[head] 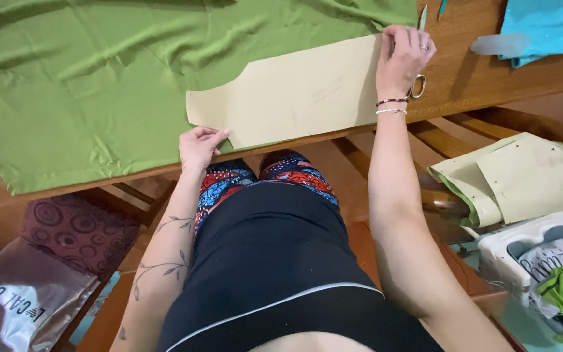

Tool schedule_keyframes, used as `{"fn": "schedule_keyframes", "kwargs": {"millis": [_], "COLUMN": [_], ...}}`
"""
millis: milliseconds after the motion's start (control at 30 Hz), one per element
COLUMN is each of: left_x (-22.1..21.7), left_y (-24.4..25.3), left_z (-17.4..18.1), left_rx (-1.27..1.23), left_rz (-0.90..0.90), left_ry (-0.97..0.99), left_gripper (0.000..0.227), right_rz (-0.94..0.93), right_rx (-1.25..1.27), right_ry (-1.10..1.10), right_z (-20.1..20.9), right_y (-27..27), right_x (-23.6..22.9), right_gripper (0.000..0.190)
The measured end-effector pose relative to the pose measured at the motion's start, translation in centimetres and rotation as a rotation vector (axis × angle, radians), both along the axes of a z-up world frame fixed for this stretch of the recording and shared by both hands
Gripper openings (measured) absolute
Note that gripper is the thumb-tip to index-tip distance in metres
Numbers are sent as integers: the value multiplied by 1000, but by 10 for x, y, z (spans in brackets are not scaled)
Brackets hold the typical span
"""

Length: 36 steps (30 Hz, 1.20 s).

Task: The person smooths a green fabric on a wooden table, then places a paper pattern on top of it. They repeatedly adjust the fabric and the pattern, aligning them for a sewing task.

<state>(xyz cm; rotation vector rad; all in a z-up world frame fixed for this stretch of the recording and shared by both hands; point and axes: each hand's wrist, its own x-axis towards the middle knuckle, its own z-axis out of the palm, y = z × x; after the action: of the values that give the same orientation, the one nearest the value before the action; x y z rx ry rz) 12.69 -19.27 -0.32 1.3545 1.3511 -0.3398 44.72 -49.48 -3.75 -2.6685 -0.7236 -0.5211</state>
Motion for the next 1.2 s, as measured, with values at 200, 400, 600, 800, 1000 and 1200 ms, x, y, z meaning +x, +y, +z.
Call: {"fn": "schedule_keyframes", "kwargs": {"millis": [200, 400, 600, 800, 1000, 1200], "left_x": [-4, -3, 0, 1, 4, -3], "left_y": [0, 0, 0, -1, 0, 0], "left_z": [-5, -6, 0, 4, 12, 6], "left_rx": [-5, 3, 4, -1, 29, 27], "left_rz": [20, 21, 8, 13, -56, -55], "left_ry": [-40, -40, -4, -12, 59, 55], "left_gripper": [25, 26, 25, 23, 25, 24], "right_rz": [-36, -83, -125, -99, -58, 109], "right_rx": [32, 173, 204, 306, 385, 393], "right_ry": [-11, 74, 66, 96, 89, 392], "right_z": [4, 10, 8, 14, 37, 50], "right_y": [0, -11, -11, -2, 13, 46], "right_x": [-1, -25, -34, -24, -54, -116], "right_gripper": [9, 10, 11, 13, 12, 10]}}
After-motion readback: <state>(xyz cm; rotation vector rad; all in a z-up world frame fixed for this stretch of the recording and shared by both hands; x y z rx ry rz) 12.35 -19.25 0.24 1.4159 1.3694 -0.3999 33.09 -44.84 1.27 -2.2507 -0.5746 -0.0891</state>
